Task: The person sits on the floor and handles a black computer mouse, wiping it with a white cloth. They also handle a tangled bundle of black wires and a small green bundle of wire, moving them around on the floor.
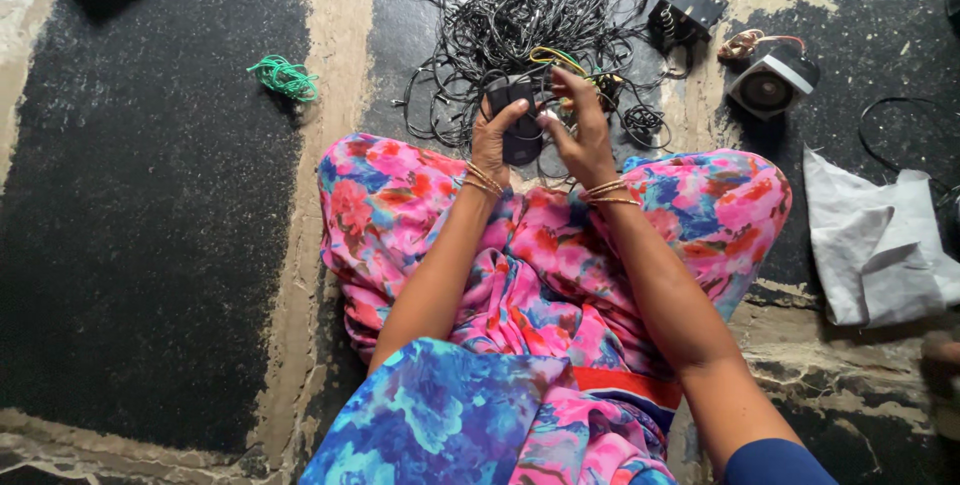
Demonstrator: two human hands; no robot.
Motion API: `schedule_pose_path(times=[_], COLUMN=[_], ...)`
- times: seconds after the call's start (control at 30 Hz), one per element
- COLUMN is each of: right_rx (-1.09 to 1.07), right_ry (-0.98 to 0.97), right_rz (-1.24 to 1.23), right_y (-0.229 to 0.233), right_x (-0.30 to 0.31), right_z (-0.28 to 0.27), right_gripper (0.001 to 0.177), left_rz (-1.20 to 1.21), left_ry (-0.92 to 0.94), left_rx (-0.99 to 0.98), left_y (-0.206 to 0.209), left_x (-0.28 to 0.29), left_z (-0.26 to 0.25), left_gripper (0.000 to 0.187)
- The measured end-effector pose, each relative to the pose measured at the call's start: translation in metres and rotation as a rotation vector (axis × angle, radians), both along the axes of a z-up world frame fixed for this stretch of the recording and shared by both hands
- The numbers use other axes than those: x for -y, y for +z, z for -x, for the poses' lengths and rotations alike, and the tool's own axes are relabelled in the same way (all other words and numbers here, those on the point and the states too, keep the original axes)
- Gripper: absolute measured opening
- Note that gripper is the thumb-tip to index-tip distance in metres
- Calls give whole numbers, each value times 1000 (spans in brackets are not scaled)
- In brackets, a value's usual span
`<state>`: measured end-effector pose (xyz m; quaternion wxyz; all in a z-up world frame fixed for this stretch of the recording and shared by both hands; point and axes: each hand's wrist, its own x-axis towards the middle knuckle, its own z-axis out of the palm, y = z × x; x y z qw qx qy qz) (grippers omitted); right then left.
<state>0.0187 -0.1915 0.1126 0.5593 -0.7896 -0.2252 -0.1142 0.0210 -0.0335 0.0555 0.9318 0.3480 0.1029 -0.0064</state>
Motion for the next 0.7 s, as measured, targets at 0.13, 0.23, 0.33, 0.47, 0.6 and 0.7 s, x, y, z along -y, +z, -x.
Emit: schedule_pose_path(times=[0.13, 0.23, 0.33, 0.47, 0.6, 0.7], right_rx=[1, -48, -266, -700, -616, -664], right_ry=[-47, -78, -144, -76, 165, 165], right_rz=[-1, 44, -28, -388, -397, -372], right_y=[-1, -5, -14, -27, -52, -61], right_x=[5, 6, 12, 40, 55, 60], right_z=[-5, -6, -10, -26, -32, -34], right_gripper=[60, 39, 16, 11, 6, 6], left_rz=[-54, 27, 131, 228, 307, 438], left_ry=[-68, -145, -215, -204, -175, -161], left_rx=[22, 43, -17, -64, -27, 48], left_y=[27, 34, 34, 33, 35, 36], left_x=[-10, -15, -27, -47, -68, -87], left_z=[5, 6, 8, 8, 6, 4], left_gripper=[32, 32, 35, 43, 48, 48])
